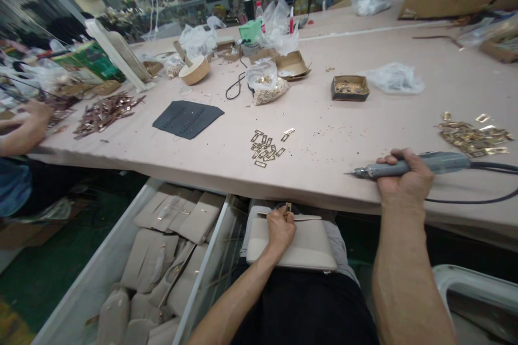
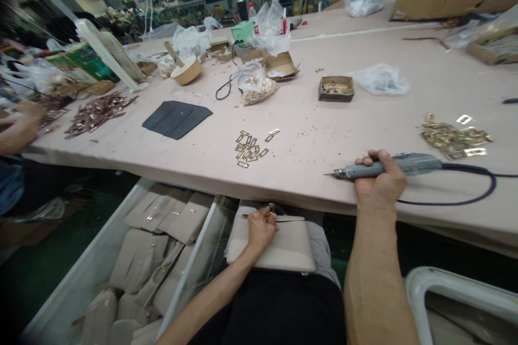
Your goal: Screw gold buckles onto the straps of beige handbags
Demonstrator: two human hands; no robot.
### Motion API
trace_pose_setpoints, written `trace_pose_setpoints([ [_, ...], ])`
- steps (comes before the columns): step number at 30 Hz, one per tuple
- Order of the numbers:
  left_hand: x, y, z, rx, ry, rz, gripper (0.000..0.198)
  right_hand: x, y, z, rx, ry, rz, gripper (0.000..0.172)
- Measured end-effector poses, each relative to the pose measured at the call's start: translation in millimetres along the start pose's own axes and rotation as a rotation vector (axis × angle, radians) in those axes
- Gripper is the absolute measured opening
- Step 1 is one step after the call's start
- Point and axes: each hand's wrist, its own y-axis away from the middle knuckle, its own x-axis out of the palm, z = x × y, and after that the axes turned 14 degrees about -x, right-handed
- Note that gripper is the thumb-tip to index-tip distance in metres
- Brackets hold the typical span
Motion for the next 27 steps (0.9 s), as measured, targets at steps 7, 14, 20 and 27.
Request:
trace_pose_setpoints([
  [7,-0.8,-2,-8,0.020,-0.113,-0.030,0.015,0,-1,-2,0.018,0.003,-0.033,0.005],
  [14,3.7,-4,0,0.108,0.004,-0.025,0.015,0,2,3,0.051,-0.002,0.013,0.018],
  [20,11.3,-20,12,-0.138,0.546,0.253,0.050,1,3,3,-0.024,-0.146,-0.030,0.028],
  [27,-0.3,-16,7,-0.201,0.660,0.344,0.057,8,-12,-1,-0.026,-0.141,-0.135,0.026],
])
